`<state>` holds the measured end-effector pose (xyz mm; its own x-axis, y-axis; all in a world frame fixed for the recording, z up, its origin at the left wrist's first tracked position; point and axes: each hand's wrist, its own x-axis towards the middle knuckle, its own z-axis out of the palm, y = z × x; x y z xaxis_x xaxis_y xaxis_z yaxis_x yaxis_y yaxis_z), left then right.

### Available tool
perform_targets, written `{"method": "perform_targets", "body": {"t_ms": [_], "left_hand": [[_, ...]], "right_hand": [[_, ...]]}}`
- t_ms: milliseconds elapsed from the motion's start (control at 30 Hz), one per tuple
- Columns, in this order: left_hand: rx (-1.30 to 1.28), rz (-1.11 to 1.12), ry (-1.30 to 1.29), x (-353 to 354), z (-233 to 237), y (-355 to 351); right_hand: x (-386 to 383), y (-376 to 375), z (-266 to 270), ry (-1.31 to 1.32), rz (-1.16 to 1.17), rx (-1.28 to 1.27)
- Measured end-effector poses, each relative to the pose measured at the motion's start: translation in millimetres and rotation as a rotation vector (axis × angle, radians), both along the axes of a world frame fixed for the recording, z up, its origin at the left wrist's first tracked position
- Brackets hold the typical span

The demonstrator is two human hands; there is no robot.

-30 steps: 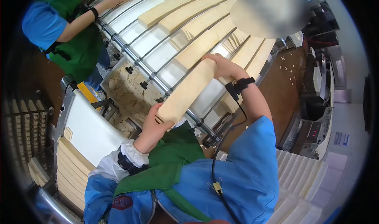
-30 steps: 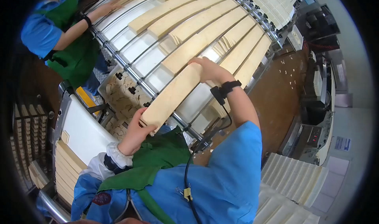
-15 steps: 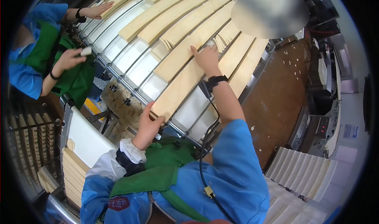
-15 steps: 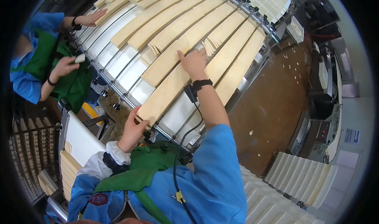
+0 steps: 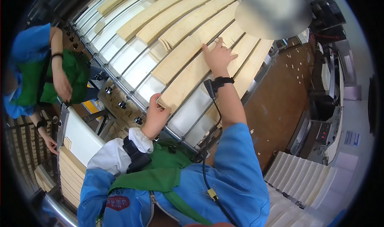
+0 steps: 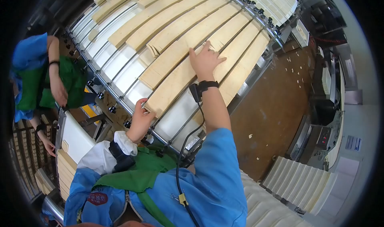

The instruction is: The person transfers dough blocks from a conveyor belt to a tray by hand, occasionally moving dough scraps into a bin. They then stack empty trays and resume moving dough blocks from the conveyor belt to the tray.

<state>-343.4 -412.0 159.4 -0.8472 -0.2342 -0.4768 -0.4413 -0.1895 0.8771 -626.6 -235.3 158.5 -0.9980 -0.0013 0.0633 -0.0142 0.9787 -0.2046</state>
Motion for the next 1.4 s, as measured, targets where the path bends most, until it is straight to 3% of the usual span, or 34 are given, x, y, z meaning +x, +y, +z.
{"method": "perform_targets", "body": {"t_ms": [400,533,633,800,900,1000,1067,1167,1300,1333,1367,1400], "left_hand": [[-0.001,0.026,0.033,-15.9,-4.4,6.8],[-0.021,0.012,0.018,-11.8,4.6,6.7],[0.039,-0.005,-0.063,-5.8,3.4,2.6],[0.007,-0.066,0.048,-13.9,-33.8,-1.6],[-0.16,-0.062,0.113,-32.3,-43.5,5.1],[-0.226,-0.01,0.198,-38.2,-58.3,10.7],[-0.175,0.05,0.199,-32.1,-57.1,10.4],[-0.333,-0.012,0.139,-16.3,-62.6,0.3],[-0.392,-0.123,0.081,17.3,-14.1,-32.7],[-0.314,-0.155,0.012,27.5,5.9,-47.8],[-0.099,-0.118,0.084,44.2,-7.6,-64.3],[-0.053,-0.077,0.119,58.1,11.3,-78.0]], "right_hand": [[-17.3,14.9,4.1,-0.069,-0.124,0.268],[-41.6,4.8,-37.2,-0.018,-0.01,-0.061],[-35.8,4.3,-34.4,0.003,0.027,-0.017],[-30.8,32.6,-12.6,-0.075,-0.149,0.219],[-7.0,34.6,-5.5,0.097,-0.007,0.17],[51.5,16.5,23.9,0.036,0.212,0.147],[91.4,9.0,20.6,0.06,0.351,0.069],[142.4,-11.7,20.2,0.02,0.499,-0.044],[182.7,-47.1,9.2,0.022,0.615,-0.076],[187.8,-56.0,8.5,0.024,0.639,-0.056],[193.1,-65.6,7.5,0.026,0.66,-0.038],[187.6,-68.8,1.4,0.009,0.631,0.054]]}}
